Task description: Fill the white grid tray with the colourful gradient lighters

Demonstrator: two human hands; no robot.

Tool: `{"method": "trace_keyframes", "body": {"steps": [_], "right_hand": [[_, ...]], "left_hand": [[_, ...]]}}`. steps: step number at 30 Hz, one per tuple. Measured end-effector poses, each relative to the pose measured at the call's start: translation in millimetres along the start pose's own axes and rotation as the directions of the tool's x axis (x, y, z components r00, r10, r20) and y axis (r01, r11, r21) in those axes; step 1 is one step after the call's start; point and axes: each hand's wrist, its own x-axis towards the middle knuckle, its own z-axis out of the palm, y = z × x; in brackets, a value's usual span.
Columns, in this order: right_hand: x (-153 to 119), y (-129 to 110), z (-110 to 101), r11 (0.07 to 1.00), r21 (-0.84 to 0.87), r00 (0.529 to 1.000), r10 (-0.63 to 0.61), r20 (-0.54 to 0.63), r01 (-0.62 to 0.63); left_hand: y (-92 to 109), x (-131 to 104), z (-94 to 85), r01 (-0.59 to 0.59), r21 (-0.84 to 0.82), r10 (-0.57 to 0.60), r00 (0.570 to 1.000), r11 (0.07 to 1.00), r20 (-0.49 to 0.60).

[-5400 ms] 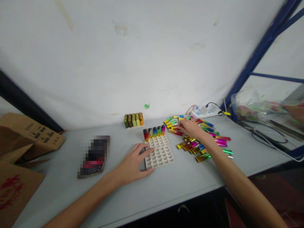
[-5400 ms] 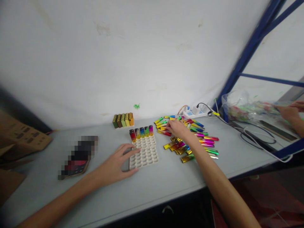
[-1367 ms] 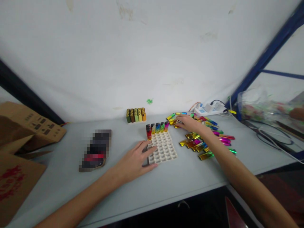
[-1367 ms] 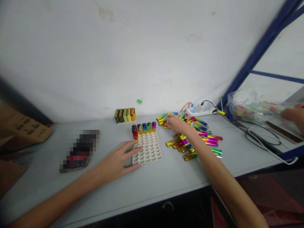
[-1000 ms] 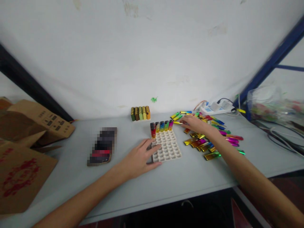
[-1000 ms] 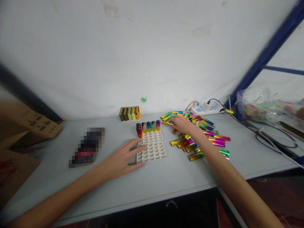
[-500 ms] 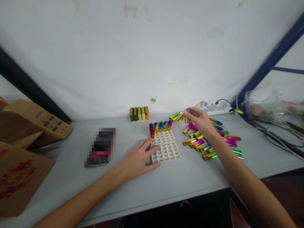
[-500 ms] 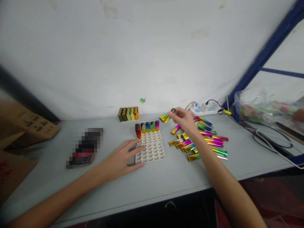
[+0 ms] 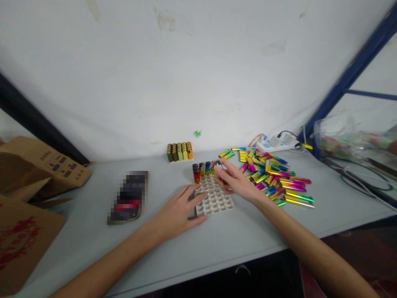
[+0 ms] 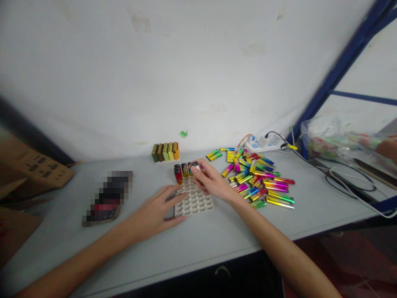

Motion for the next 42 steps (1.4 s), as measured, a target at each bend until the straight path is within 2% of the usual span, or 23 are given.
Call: {"method": "trace_keyframes", "body": {"steps": [5, 8, 11, 16, 23, 28, 38, 42], "right_hand": [[7.5, 14.7, 13.3, 0.978, 0.129, 0.978, 0.179, -0.111, -0.164], [9.2, 19.4, 17.7, 0.982, 0.079, 0.959, 0.186, -0.214, -0.173], [7.5, 19.0, 20.0, 0.986, 0.017, 0.950, 0.167, -0.262, -0.168], [4.6, 14.4, 21.7, 0.982, 0.022, 0.947, 0.187, -0.262, -0.188], [5.0, 19.4, 19.6, 0.988, 0.005, 0.956, 0.153, -0.249, -0.157], [6.5, 23.3, 15.1, 0.976, 0.006, 0.937, 0.212, -0.279, -0.220], [4.9, 32.7, 13.8, 0.982, -0.095, 0.949, 0.133, -0.285, -0.166], [2.6, 26.9, 9.4, 0.984, -0.079, 0.972, 0.143, -0.185, -0.160]], "left_hand": [[-0.1, 0.6, -0.8, -0.004, 0.006, 0.004, 1.000, 1.000, -0.002], [-0.6, 0.8, 0.1, -0.006, 0.014, 0.006, 1.000, 1.000, -0.003], [-0.7, 0.8, 1.2, -0.006, 0.014, 0.006, 1.000, 1.000, -0.008], [-0.2, 0.6, 0.7, -0.006, 0.016, 0.006, 1.000, 1.000, -0.001], [-1.3, -0.3, 1.8, -0.010, 0.021, 0.010, 1.000, 1.000, -0.010], [-0.7, 0.8, 1.9, -0.003, 0.025, 0.003, 1.000, 1.000, 0.004], [-0.6, 0.0, 1.2, -0.007, 0.030, 0.007, 1.000, 1.000, 0.003], [-0.1, 0.1, 0.7, -0.008, 0.032, 0.008, 1.000, 0.999, 0.004]]}}
